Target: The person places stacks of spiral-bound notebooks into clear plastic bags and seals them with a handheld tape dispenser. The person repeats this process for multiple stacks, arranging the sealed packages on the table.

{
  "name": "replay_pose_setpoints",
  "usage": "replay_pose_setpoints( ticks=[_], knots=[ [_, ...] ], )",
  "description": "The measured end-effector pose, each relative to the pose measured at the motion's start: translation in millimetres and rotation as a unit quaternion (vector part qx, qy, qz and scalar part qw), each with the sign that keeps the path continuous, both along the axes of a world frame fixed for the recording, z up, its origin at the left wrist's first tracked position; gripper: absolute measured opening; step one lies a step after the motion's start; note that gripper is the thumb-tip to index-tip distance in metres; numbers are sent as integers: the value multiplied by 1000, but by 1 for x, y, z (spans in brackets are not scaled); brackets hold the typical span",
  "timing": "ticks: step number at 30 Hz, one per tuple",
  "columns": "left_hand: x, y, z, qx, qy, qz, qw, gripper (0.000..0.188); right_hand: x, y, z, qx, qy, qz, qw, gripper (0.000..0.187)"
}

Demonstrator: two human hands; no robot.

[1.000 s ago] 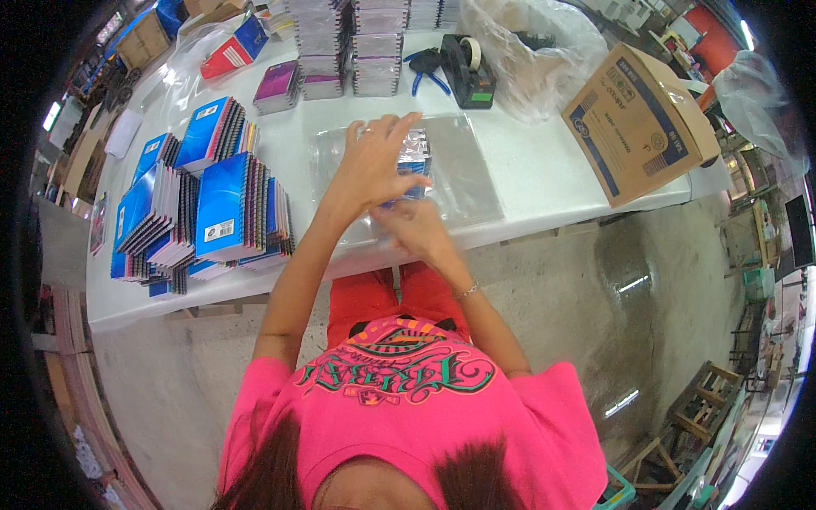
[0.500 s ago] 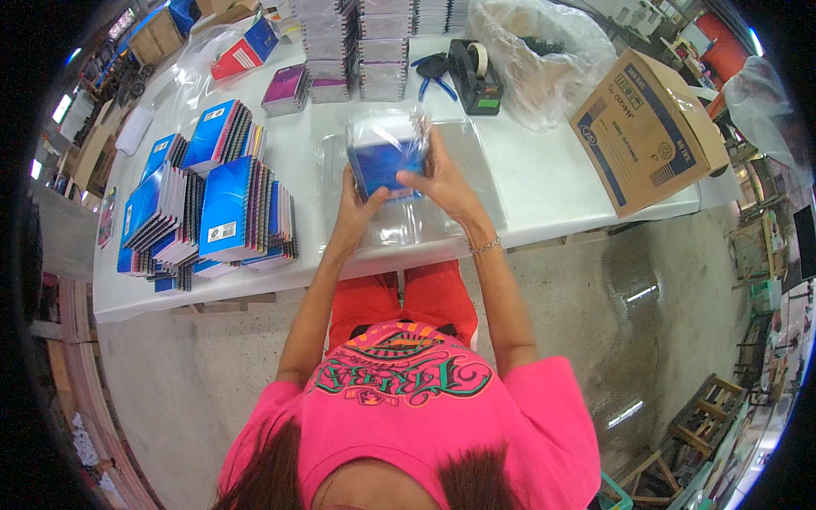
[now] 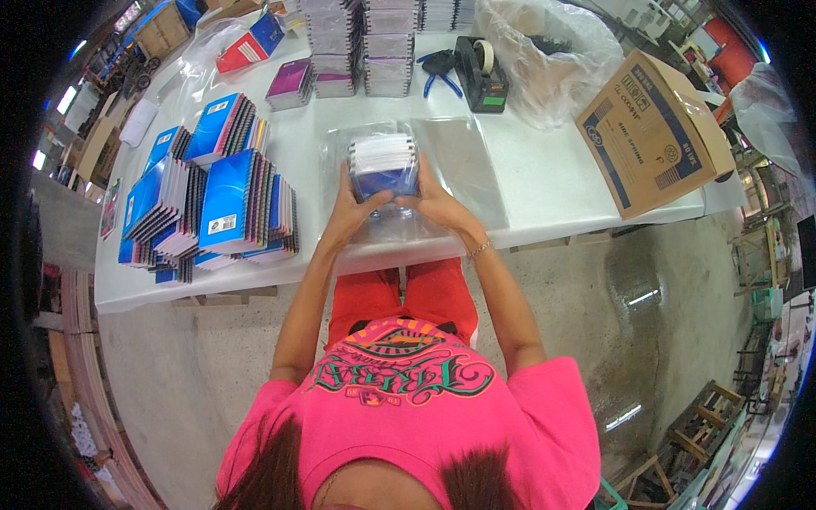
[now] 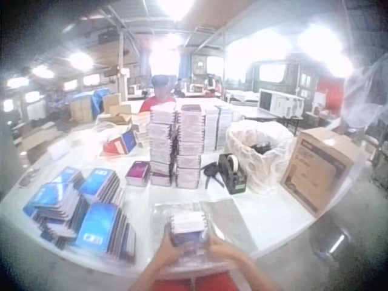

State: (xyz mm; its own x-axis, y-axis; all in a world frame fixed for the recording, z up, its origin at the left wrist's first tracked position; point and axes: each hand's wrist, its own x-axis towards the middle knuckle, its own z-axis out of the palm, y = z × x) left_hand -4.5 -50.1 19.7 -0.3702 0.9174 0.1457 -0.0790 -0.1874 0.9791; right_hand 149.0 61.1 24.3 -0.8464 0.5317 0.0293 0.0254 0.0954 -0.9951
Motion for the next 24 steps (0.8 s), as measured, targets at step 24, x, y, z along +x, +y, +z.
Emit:
replay_pose_setpoints(
  ticks=[24],
  knots=[
    [-42,-8,163,10,376,77,923,81,37,69,159,239,-74,65,966,72]
  ],
)
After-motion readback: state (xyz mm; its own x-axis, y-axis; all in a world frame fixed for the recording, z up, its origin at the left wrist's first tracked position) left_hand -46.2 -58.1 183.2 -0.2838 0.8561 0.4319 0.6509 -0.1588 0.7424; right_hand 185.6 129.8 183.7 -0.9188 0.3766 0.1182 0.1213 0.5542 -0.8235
